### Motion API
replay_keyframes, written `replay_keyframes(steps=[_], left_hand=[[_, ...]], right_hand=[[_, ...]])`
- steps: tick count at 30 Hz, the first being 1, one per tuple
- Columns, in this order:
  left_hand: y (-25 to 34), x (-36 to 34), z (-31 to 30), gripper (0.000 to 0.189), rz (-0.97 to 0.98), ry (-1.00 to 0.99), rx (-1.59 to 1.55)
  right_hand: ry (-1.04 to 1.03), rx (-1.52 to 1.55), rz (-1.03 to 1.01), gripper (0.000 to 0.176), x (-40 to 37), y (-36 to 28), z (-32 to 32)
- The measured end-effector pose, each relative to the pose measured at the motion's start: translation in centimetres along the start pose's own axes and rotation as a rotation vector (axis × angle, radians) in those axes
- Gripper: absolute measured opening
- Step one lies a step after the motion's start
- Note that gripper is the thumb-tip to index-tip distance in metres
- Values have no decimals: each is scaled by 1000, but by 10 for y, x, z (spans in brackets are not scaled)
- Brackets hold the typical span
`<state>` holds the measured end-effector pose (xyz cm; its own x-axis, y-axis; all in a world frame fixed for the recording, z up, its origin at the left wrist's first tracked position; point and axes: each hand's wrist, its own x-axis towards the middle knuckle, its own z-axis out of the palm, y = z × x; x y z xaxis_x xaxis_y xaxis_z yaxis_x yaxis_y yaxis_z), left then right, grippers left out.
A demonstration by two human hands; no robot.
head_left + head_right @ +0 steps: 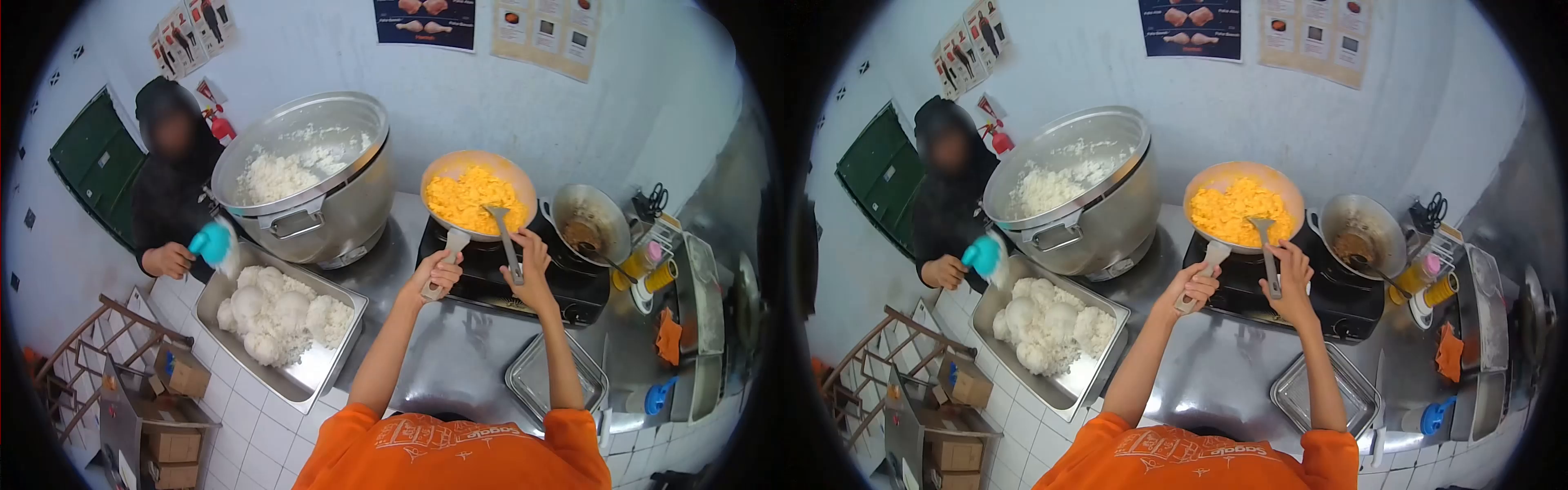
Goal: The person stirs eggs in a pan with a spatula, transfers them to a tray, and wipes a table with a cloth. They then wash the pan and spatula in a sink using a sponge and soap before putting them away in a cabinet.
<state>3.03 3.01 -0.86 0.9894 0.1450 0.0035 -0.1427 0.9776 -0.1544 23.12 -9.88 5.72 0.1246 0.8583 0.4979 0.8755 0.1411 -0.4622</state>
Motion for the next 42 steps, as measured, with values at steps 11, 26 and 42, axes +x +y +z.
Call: replay_keyframes(steps=[11,26,42], left_hand=[[-32,-12,-2,42,72,27,-62],[-262,-423,-19,80,339,612,1194],[-531,-1051,-137,61,1534,1320,367]], right_hand=[[6,27,-54,78,-39,-73,-58],[214,882,-478,44,-156,-407,99],[-586,1153,-445,33,-331,-914,414]])
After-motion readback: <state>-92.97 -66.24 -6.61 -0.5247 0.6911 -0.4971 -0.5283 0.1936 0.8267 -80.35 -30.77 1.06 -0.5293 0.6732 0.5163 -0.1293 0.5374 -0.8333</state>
